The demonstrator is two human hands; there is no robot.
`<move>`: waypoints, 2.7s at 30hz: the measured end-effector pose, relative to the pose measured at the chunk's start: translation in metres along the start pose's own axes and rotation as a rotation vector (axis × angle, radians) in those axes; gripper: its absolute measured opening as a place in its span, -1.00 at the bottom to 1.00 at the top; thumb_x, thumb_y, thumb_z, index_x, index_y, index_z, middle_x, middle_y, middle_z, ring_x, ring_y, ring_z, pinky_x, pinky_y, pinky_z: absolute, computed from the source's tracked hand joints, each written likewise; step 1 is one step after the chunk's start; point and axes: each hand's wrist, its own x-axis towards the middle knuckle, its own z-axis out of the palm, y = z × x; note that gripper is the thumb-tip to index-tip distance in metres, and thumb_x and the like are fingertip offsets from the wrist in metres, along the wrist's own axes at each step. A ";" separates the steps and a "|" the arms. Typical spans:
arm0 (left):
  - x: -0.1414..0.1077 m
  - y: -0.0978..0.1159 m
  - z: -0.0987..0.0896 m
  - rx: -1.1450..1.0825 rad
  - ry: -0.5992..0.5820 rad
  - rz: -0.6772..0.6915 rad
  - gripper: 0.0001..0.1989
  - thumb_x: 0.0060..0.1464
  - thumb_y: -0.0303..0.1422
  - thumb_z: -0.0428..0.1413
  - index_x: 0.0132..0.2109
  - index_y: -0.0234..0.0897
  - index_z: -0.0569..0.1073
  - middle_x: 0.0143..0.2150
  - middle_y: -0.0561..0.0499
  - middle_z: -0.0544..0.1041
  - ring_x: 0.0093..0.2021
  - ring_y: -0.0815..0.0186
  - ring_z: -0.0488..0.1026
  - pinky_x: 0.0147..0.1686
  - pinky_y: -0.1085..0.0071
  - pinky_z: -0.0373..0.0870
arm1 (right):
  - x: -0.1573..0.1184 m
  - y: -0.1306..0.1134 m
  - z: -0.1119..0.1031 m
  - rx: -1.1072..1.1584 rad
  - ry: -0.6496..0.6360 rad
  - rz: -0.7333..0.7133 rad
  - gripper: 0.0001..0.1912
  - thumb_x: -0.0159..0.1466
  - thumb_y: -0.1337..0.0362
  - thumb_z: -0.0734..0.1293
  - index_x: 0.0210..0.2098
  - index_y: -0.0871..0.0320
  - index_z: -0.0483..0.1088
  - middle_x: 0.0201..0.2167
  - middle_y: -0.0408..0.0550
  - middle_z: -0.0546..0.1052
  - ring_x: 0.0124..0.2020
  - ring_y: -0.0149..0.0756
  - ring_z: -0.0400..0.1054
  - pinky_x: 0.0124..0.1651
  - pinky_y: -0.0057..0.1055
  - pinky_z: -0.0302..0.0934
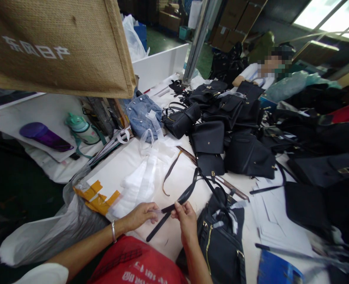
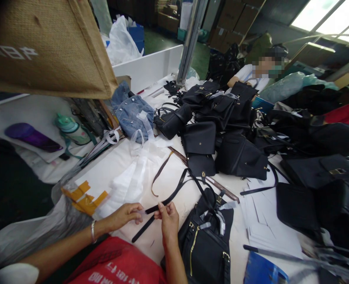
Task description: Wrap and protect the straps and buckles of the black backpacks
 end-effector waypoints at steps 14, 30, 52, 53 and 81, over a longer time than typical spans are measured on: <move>0.006 -0.005 0.007 -0.105 0.010 0.011 -0.83 0.12 -0.31 0.07 -0.23 -0.36 0.41 -0.36 -0.04 0.58 -0.42 0.34 0.47 -0.31 0.37 0.36 | -0.003 0.030 0.013 -0.060 -0.013 0.004 -0.72 0.07 0.08 0.43 -0.42 0.17 0.38 -0.56 -0.22 0.35 -0.53 -0.46 0.16 -0.49 -0.52 0.06; 0.014 -0.002 0.009 -0.025 0.201 -0.026 -0.73 -0.01 -0.20 0.19 -0.39 -0.29 0.31 -0.56 0.08 0.49 -0.61 0.43 0.33 -0.60 0.52 0.08 | 0.012 0.022 0.006 0.136 0.004 0.079 -0.67 0.07 0.05 0.44 -0.43 0.10 0.27 -0.49 -0.24 0.40 -0.47 -0.44 0.27 -0.37 -0.51 0.19; 0.048 0.021 0.039 -0.029 0.165 -0.014 -0.79 0.02 -0.26 0.16 -0.41 -0.27 0.31 -0.53 0.09 0.46 -0.50 0.38 0.36 -0.48 0.49 0.17 | 0.012 0.006 -0.016 0.212 0.038 0.169 -0.61 0.03 -0.02 0.45 -0.29 0.10 0.40 -0.24 -0.07 0.54 -0.29 -0.33 0.39 -0.22 -0.41 0.28; 0.052 0.022 0.041 -0.020 0.170 -0.011 -0.79 0.01 -0.25 0.16 -0.41 -0.28 0.32 -0.54 0.09 0.46 -0.50 0.37 0.37 -0.48 0.48 0.18 | 0.015 0.004 -0.018 0.231 0.067 0.151 -0.62 0.04 -0.01 0.44 -0.29 0.09 0.39 -0.25 -0.08 0.54 -0.29 -0.32 0.39 -0.21 -0.41 0.29; 0.118 0.046 0.013 0.226 0.415 0.103 -0.81 0.09 -0.27 0.04 -0.24 -0.30 0.42 -0.30 -0.03 0.52 -0.31 0.29 0.45 -0.32 0.40 0.34 | 0.084 0.019 -0.024 0.095 0.120 0.018 -0.57 -0.10 0.13 0.52 -0.42 0.10 0.22 -0.59 -0.31 0.33 -0.54 -0.42 0.31 -0.41 -0.42 0.30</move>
